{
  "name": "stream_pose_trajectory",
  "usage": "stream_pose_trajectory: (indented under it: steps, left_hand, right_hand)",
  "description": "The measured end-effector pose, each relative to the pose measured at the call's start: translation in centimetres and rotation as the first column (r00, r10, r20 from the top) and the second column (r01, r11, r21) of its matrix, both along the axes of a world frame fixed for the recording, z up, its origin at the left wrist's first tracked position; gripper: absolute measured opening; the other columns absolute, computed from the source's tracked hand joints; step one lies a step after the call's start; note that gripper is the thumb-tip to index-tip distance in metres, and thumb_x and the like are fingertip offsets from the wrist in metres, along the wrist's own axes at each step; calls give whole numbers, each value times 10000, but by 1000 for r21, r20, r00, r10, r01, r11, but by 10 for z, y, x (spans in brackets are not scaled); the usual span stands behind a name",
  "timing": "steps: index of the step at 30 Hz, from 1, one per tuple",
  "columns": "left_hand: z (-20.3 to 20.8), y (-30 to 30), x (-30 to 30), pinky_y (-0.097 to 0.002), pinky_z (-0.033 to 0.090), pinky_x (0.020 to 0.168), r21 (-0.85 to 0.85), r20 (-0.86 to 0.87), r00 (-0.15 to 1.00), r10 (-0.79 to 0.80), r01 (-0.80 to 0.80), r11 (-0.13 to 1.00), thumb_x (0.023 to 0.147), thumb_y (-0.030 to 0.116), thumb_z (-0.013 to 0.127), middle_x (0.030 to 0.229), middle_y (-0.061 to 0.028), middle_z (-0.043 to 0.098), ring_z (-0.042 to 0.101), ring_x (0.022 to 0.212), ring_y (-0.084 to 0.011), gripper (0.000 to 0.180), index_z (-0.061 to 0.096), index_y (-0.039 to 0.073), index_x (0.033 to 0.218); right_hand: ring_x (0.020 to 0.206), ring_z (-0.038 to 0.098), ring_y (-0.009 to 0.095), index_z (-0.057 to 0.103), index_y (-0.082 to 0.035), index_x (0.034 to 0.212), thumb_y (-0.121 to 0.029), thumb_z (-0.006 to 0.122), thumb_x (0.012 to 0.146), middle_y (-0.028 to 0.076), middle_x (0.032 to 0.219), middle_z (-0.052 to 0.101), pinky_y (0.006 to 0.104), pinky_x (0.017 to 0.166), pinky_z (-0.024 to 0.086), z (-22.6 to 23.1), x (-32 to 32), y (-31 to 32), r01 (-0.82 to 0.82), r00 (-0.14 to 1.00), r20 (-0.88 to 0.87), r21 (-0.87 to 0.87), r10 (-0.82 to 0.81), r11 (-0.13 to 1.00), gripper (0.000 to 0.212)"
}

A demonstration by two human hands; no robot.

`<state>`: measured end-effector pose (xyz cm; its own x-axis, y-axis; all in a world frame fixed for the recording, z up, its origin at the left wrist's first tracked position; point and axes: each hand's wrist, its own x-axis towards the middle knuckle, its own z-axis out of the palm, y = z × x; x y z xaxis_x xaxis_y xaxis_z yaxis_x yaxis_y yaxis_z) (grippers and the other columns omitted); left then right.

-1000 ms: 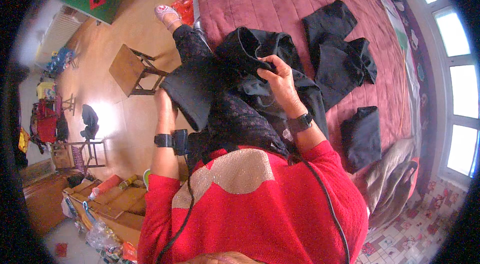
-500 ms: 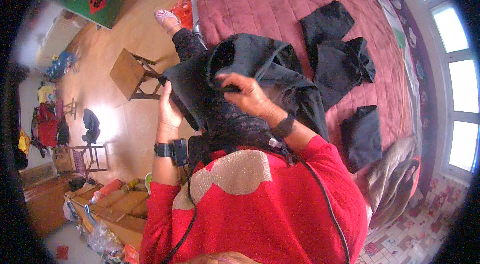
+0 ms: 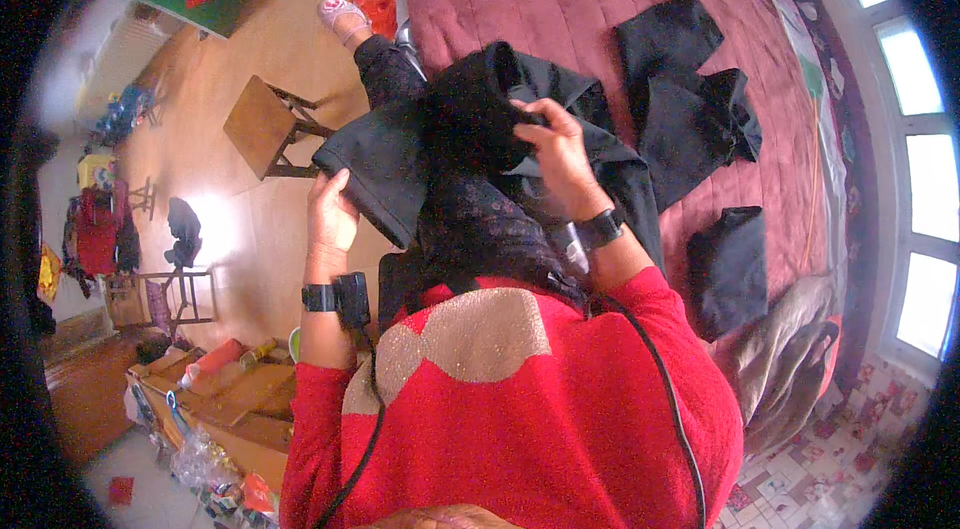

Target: The person folds a pair of black trousers on a bed. They smooth the fabric, align the legs, fold the garment in half lengthwise, then fold it into thirds and place it on the bed.

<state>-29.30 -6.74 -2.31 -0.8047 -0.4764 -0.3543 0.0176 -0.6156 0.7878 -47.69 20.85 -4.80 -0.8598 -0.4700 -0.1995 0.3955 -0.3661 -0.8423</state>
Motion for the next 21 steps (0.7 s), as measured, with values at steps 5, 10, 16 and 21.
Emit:
stream_pose_trajectory:
  steps: [5,10,16,21]
  left_hand:
    - [1,1,5,-404,415,1079,-32,-21,1000,-3,2,999,937,92,573,1334,-135,579,549,1234,-257,434,505,-42,1344]
    - [0,-1,8,-426,415,1077,-128,-48,998,-29,22,992,959,143,591,1364,-105,562,535,1258,-261,586,368,43,1491]
    - [-25,-2,32,-435,420,1055,-670,256,953,160,55,740,894,227,724,1446,-132,439,398,1373,-270,794,295,152,1558]
    - [-39,8,45,-401,378,1099,-675,458,887,-56,389,627,858,314,760,1430,-164,503,438,1367,-278,617,548,45,1371]
  right_hand:
    - [924,649,185,623,-71,1036,70,586,871,46,984,683,313,845,520,-22,-20,34,208,942,244,110,-229,972,220]
    - [907,649,186,624,-67,1027,48,597,870,42,990,685,312,822,517,-27,-17,43,194,962,195,20,-194,981,197]
    - [870,645,178,623,-71,1012,34,602,870,42,965,678,303,781,522,-22,-16,45,202,961,194,-19,-195,979,179]
    - [927,650,203,624,-45,1038,52,592,872,69,1011,686,345,869,528,-24,-19,48,235,946,215,61,-243,970,194]
